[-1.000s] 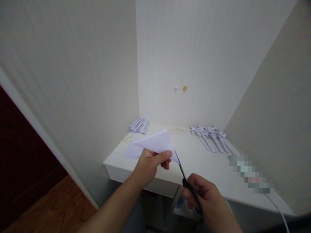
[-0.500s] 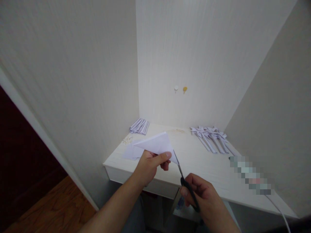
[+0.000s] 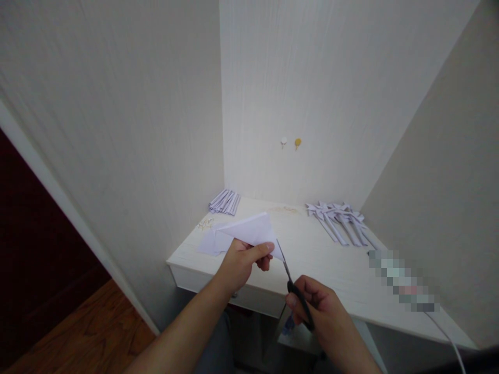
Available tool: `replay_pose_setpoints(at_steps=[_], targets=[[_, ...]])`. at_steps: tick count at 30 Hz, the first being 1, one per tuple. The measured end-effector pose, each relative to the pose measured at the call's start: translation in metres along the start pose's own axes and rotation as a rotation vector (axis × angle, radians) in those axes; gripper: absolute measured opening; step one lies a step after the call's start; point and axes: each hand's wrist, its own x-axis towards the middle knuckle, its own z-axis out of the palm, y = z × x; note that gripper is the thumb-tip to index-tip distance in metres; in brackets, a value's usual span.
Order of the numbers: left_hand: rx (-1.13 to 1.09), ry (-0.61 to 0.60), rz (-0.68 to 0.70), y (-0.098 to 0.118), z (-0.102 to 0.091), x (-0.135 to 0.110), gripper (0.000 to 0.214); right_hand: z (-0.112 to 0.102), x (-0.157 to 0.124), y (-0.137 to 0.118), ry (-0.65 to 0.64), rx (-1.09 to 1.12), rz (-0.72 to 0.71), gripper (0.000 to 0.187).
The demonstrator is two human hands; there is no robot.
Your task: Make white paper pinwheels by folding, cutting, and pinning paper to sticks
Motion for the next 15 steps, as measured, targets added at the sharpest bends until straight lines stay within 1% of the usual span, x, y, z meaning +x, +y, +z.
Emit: replay_pose_setpoints(at_steps=[6,15], targets=[[0.002,0.013,-0.017,-0.0049,-0.0011,0.0002,0.033,0.0004,0.0014,0.0027,0.021,-0.01,0.008,0.057],[-0.025,0.003,-0.016,-0.0061,-0.002,0.0001,0.031,0.0014,0.0044,0.0094,-0.002,0.021,-0.016,0.061]])
